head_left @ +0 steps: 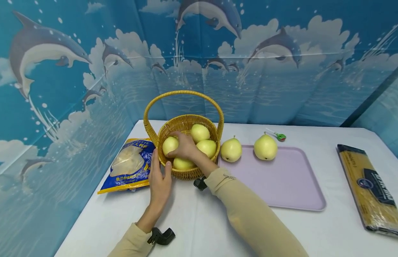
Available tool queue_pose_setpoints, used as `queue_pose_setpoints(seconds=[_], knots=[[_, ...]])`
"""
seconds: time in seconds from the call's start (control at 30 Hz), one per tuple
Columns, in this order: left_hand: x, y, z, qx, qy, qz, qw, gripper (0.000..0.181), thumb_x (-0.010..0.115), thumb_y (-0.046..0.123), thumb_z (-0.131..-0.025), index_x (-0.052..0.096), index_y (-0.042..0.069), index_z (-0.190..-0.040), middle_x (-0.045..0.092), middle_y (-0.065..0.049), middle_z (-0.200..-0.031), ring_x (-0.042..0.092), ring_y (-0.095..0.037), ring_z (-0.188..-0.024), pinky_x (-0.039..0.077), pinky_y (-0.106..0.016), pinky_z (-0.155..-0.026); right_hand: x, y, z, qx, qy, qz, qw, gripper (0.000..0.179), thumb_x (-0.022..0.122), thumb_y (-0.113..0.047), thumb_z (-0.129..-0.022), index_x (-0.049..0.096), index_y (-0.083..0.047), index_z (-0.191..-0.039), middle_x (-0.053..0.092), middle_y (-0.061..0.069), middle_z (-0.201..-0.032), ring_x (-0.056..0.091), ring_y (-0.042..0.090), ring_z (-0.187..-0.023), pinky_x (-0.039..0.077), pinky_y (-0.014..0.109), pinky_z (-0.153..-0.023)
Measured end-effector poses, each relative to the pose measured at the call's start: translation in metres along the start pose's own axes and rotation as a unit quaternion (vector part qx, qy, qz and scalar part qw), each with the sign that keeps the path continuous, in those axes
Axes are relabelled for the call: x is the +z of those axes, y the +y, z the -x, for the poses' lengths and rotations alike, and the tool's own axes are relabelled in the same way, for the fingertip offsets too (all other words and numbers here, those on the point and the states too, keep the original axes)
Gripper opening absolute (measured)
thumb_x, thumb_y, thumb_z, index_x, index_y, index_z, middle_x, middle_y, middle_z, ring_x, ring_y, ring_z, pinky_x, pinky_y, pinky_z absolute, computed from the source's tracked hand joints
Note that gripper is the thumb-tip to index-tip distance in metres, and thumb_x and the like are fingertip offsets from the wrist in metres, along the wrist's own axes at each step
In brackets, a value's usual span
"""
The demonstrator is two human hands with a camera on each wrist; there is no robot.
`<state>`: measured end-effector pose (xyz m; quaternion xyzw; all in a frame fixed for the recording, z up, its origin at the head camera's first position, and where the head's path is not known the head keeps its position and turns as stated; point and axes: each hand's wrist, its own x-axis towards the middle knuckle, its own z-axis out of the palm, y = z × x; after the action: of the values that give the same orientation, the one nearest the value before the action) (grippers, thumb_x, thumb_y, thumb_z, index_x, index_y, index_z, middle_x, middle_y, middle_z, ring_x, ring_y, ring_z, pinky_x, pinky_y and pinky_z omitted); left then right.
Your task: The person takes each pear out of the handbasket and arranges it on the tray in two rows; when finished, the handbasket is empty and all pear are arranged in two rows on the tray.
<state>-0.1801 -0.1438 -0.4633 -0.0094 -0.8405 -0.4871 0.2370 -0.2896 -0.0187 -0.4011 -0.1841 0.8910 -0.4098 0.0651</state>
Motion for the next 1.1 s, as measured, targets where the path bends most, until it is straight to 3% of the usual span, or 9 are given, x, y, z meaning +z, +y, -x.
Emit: queue_pose_setpoints(seconds=[0.2, 0.43, 0.87, 1.1], knots=[[0.001, 0.001, 0.0, -0.001, -0.003, 0.003, 1.0, 0.066, 0.053, 0.021, -0.11, 0.024, 0.0, -0.166, 0.024, -0.023, -0.173, 0.021, -0.039, -0.161, 0.02, -0.057, -0.131, -0.004, 0.0, 0.004, -0.004, 0.032, -0.003, 0.9995, 0.081, 0.091, -0.024, -0.082, 0.053, -0.012, -0.153, 0.062, 0.014, -0.146, 0.057, 0.039, -0.133, 0.054, 0.052, -0.106], [0.0, 0.002, 0.0, 0.003, 0.0, 0.003, 1.0, 0.066, 0.052, 0.022, -0.111, 0.024, -0.001, -0.166, 0.023, -0.024, -0.173, 0.021, -0.039, -0.161, 0.02, -0.057, -0.131, -0.015, -0.009, 0.016, -0.035, 0.058, -0.016, 0.9976, 0.083, 0.092, -0.023, -0.079, 0.054, -0.013, -0.152, 0.065, 0.011, -0.143, 0.063, 0.036, -0.124, 0.057, 0.051, -0.099], [0.0, 0.003, 0.003, -0.004, 0.003, -0.004, 1.0, 0.065, 0.053, 0.019, -0.11, 0.025, 0.002, -0.166, 0.024, -0.023, -0.172, 0.022, -0.039, -0.161, 0.02, -0.06, -0.13, -0.042, -0.011, 0.072, -0.103, 0.091, -0.041, 0.9897, 0.082, 0.092, -0.025, -0.08, 0.054, -0.023, -0.153, 0.068, 0.007, -0.138, 0.07, 0.029, -0.112, 0.062, 0.045, -0.086], [-0.001, 0.003, 0.004, -0.005, 0.001, -0.004, 1.0, 0.066, 0.051, 0.024, -0.111, 0.024, 0.001, -0.167, 0.023, -0.023, -0.173, 0.021, -0.04, -0.161, 0.019, -0.059, -0.131, -0.058, -0.005, 0.1, -0.099, 0.1, -0.065, 0.9879, 0.081, 0.092, -0.024, -0.08, 0.055, -0.03, -0.152, 0.064, 0.004, -0.143, 0.074, 0.028, -0.112, 0.064, 0.035, -0.084]])
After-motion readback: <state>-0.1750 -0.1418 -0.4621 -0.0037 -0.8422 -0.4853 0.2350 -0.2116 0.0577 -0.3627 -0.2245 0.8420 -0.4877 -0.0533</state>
